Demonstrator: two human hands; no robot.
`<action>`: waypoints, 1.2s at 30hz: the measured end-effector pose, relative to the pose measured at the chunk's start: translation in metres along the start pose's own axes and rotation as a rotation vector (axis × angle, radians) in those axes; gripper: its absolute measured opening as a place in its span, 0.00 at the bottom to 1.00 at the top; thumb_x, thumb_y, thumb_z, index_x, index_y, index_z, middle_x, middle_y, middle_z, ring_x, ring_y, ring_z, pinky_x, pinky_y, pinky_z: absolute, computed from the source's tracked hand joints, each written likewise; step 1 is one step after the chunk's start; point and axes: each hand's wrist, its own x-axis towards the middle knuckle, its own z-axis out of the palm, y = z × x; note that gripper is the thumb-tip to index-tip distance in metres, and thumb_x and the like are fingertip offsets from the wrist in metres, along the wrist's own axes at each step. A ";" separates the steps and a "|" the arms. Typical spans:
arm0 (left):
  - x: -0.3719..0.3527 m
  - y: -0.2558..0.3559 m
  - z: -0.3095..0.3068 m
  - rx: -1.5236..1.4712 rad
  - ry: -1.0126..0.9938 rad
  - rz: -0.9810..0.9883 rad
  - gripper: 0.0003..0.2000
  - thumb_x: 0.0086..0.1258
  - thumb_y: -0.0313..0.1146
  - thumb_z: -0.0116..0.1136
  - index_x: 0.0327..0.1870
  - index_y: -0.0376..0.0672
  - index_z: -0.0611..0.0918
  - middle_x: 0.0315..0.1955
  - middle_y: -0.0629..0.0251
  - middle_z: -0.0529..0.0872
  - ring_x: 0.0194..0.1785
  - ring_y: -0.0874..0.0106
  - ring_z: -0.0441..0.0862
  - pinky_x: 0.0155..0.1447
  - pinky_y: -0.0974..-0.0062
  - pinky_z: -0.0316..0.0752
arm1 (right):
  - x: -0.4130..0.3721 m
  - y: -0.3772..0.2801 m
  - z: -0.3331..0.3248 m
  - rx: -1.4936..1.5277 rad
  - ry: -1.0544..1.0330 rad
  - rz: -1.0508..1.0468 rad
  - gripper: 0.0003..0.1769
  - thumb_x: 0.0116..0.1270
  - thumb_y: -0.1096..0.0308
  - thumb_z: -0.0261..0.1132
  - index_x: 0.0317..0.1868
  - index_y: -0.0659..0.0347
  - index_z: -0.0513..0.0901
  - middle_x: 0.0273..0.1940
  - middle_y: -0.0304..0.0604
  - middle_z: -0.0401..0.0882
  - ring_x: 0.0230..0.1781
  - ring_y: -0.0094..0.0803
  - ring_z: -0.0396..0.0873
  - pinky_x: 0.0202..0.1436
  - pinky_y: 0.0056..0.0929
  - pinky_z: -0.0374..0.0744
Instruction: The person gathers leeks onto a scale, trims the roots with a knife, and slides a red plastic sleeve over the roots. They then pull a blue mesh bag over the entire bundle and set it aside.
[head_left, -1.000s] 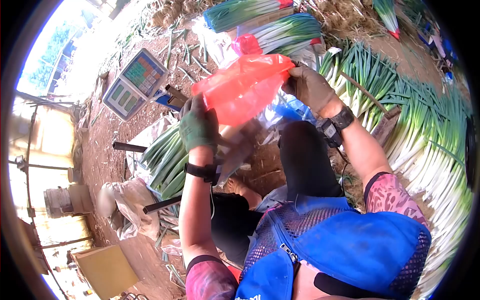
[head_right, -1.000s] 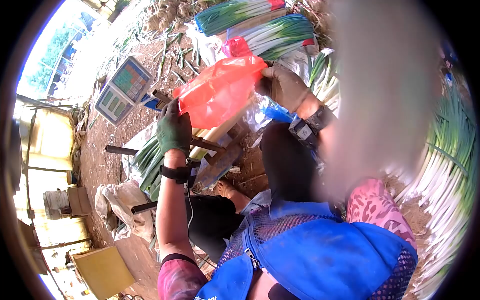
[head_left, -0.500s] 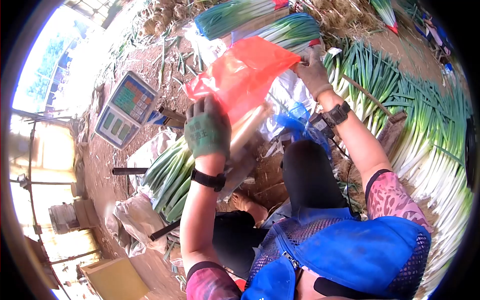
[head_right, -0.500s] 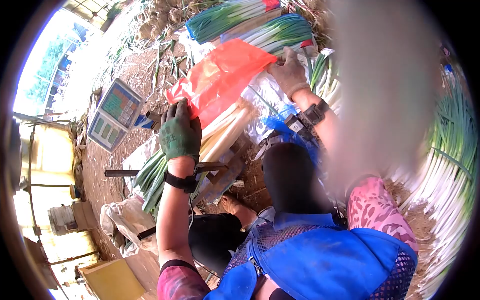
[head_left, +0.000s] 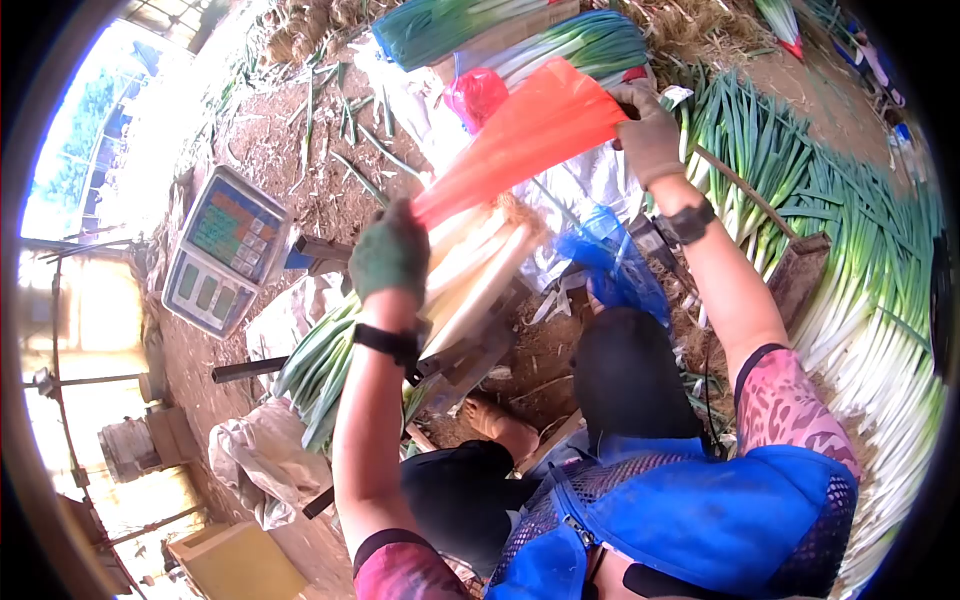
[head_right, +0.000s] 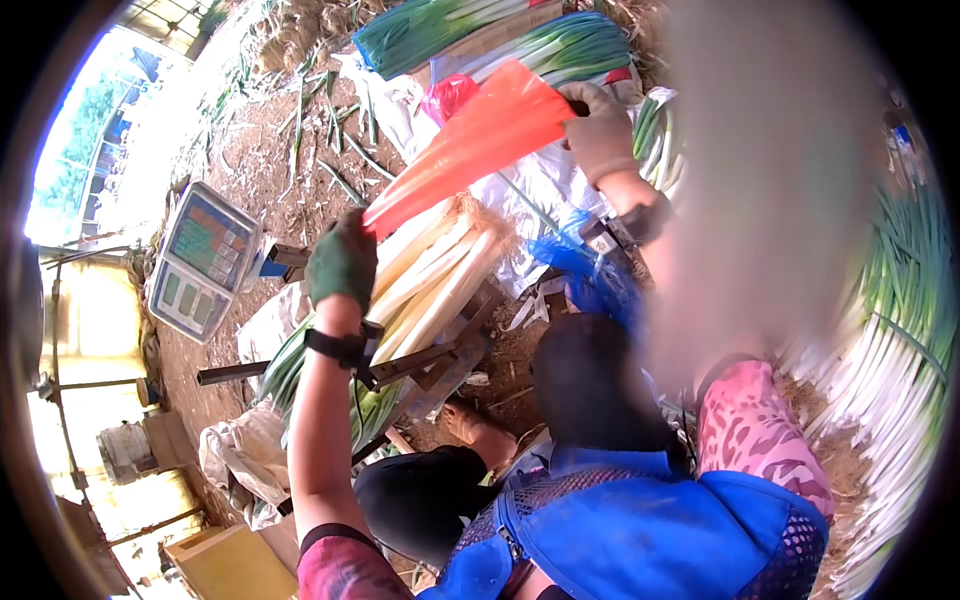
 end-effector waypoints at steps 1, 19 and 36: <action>0.020 -0.020 0.019 -0.151 -0.081 -0.080 0.15 0.72 0.41 0.49 0.51 0.43 0.82 0.42 0.55 0.87 0.43 0.61 0.85 0.46 0.65 0.80 | -0.006 0.005 0.002 0.282 -0.097 0.070 0.16 0.68 0.76 0.56 0.54 0.60 0.79 0.49 0.42 0.82 0.43 0.31 0.82 0.46 0.27 0.82; 0.195 -0.054 0.176 -1.522 -0.651 -0.190 0.24 0.74 0.53 0.52 0.62 0.46 0.75 0.59 0.68 0.80 0.60 0.71 0.78 0.68 0.67 0.68 | 0.073 0.196 0.136 -0.542 -0.587 -0.459 0.25 0.73 0.43 0.49 0.47 0.54 0.81 0.42 0.49 0.84 0.48 0.48 0.81 0.52 0.43 0.76; 0.181 -0.052 0.211 -0.547 -0.765 0.109 0.16 0.70 0.50 0.49 0.39 0.48 0.82 0.26 0.72 0.79 0.26 0.77 0.72 0.31 0.76 0.69 | -0.036 0.295 0.128 0.740 -0.906 0.785 0.15 0.75 0.68 0.52 0.58 0.63 0.75 0.49 0.44 0.82 0.47 0.32 0.80 0.53 0.28 0.78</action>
